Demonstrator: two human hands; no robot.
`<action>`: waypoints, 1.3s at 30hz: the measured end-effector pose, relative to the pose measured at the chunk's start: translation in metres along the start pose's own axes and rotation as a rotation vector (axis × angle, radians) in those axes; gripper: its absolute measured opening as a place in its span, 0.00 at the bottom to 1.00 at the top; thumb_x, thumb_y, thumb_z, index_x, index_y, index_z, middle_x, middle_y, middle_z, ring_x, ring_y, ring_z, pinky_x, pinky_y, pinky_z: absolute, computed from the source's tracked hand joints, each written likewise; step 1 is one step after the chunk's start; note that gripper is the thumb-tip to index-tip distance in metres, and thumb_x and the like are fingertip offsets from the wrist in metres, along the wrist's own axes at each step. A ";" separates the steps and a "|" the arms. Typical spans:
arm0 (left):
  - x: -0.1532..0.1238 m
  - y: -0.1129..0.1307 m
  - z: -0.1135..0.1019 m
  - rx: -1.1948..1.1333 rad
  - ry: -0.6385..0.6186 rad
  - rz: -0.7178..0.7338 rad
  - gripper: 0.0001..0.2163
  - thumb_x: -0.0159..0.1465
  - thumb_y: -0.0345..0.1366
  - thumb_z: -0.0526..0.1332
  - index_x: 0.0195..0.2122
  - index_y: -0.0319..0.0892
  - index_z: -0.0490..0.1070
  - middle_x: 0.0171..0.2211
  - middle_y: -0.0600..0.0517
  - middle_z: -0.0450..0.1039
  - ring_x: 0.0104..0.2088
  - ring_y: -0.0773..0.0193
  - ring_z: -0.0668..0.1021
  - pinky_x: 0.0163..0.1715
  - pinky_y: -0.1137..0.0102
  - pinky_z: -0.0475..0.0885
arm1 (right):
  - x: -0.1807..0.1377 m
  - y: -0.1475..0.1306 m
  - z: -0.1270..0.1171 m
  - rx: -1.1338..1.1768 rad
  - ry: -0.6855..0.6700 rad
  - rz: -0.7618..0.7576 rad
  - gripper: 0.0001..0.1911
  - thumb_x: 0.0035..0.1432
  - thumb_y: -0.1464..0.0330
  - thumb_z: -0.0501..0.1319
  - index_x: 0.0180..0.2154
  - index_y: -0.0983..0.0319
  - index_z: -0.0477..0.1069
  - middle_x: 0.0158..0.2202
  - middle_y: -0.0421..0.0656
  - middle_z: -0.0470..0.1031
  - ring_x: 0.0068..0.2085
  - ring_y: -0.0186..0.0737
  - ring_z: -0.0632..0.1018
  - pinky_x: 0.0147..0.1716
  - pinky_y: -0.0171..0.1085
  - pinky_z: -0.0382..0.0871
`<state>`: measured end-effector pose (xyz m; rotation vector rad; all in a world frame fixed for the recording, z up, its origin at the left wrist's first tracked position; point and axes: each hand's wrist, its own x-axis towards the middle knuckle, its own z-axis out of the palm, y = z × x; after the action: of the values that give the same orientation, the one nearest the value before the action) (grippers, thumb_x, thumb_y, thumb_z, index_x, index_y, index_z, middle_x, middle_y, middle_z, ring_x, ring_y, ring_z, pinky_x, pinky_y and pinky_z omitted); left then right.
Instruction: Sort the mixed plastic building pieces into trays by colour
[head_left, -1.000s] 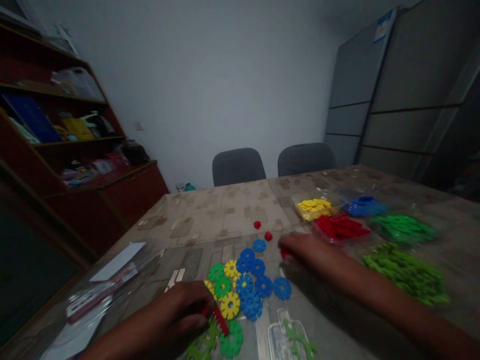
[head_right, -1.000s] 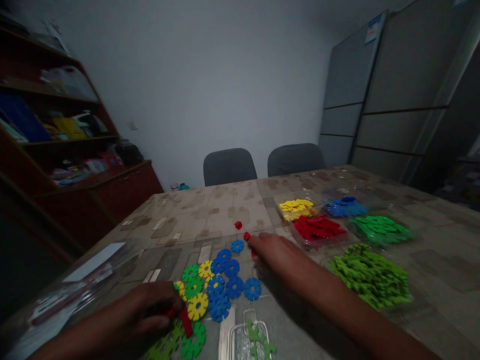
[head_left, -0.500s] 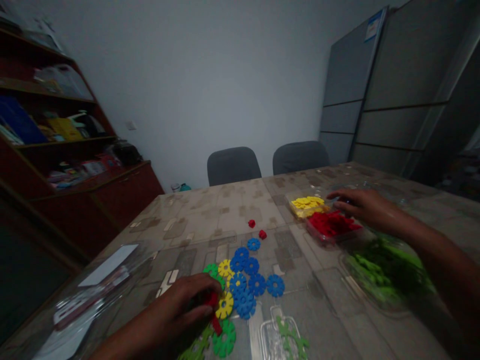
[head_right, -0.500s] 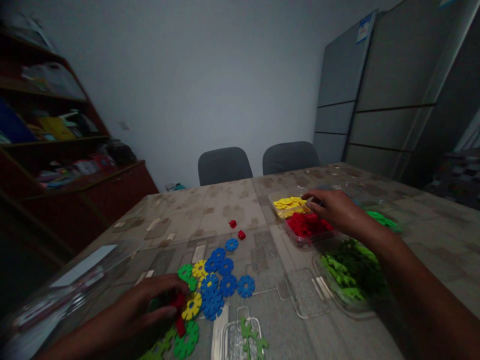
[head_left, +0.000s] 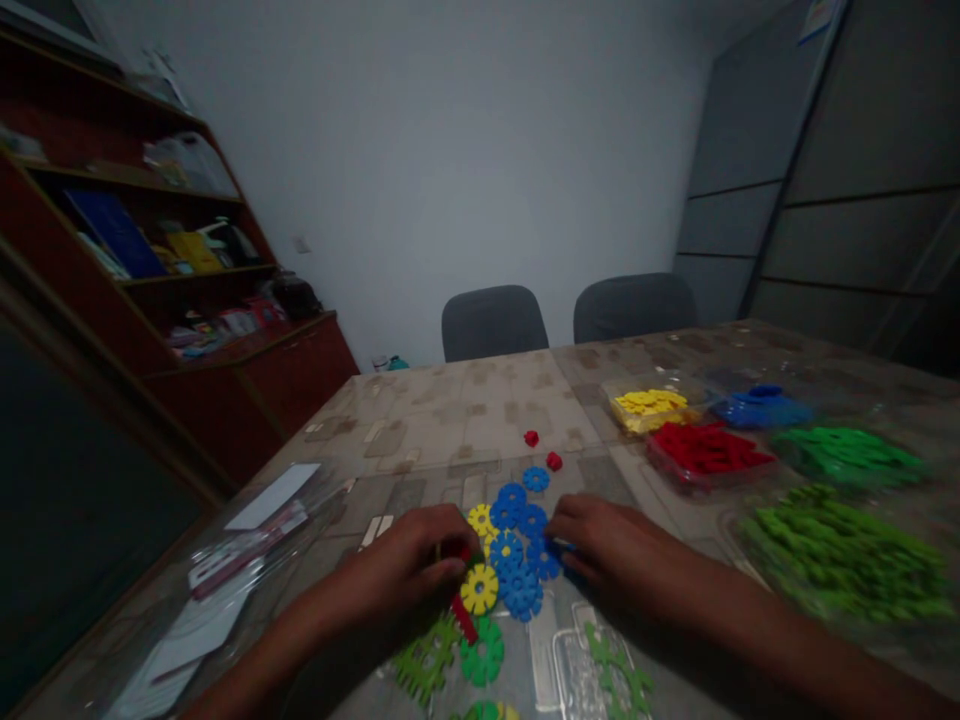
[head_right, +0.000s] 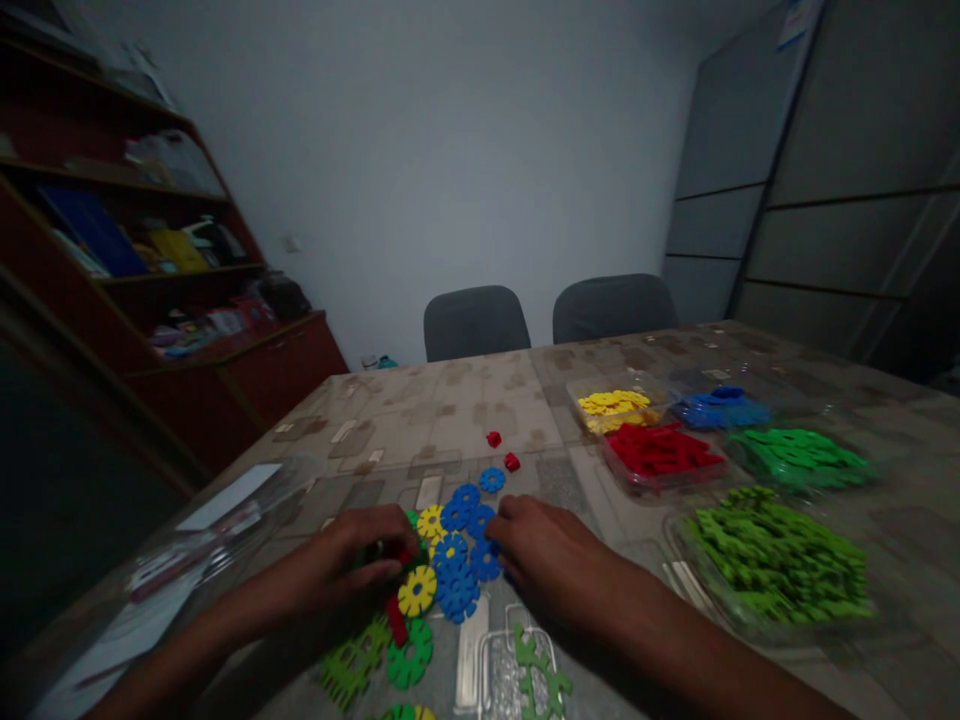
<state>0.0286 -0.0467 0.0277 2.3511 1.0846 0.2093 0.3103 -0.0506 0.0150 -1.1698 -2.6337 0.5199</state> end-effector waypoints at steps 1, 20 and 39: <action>-0.003 0.005 0.000 -0.018 -0.032 0.009 0.07 0.64 0.27 0.57 0.40 0.44 0.72 0.39 0.51 0.74 0.38 0.61 0.75 0.41 0.68 0.68 | 0.005 0.000 0.005 -0.031 0.009 0.021 0.12 0.62 0.74 0.55 0.45 0.62 0.73 0.46 0.51 0.75 0.44 0.45 0.77 0.44 0.41 0.70; -0.011 -0.012 -0.004 0.007 0.028 -0.053 0.09 0.64 0.29 0.59 0.44 0.44 0.75 0.41 0.51 0.77 0.40 0.60 0.77 0.42 0.68 0.69 | 0.047 0.032 0.019 -0.040 0.120 0.161 0.10 0.63 0.75 0.53 0.40 0.64 0.72 0.40 0.48 0.73 0.39 0.40 0.74 0.39 0.35 0.63; -0.005 -0.055 -0.002 0.030 0.130 -0.127 0.09 0.64 0.36 0.57 0.40 0.43 0.75 0.38 0.49 0.79 0.38 0.58 0.78 0.40 0.67 0.70 | 0.043 -0.040 0.058 0.154 0.100 -0.192 0.05 0.68 0.67 0.56 0.41 0.59 0.69 0.42 0.41 0.71 0.40 0.36 0.72 0.34 0.31 0.60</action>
<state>-0.0115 -0.0206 0.0009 2.3112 1.3031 0.3043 0.2356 -0.0563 -0.0194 -0.8639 -2.5352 0.5977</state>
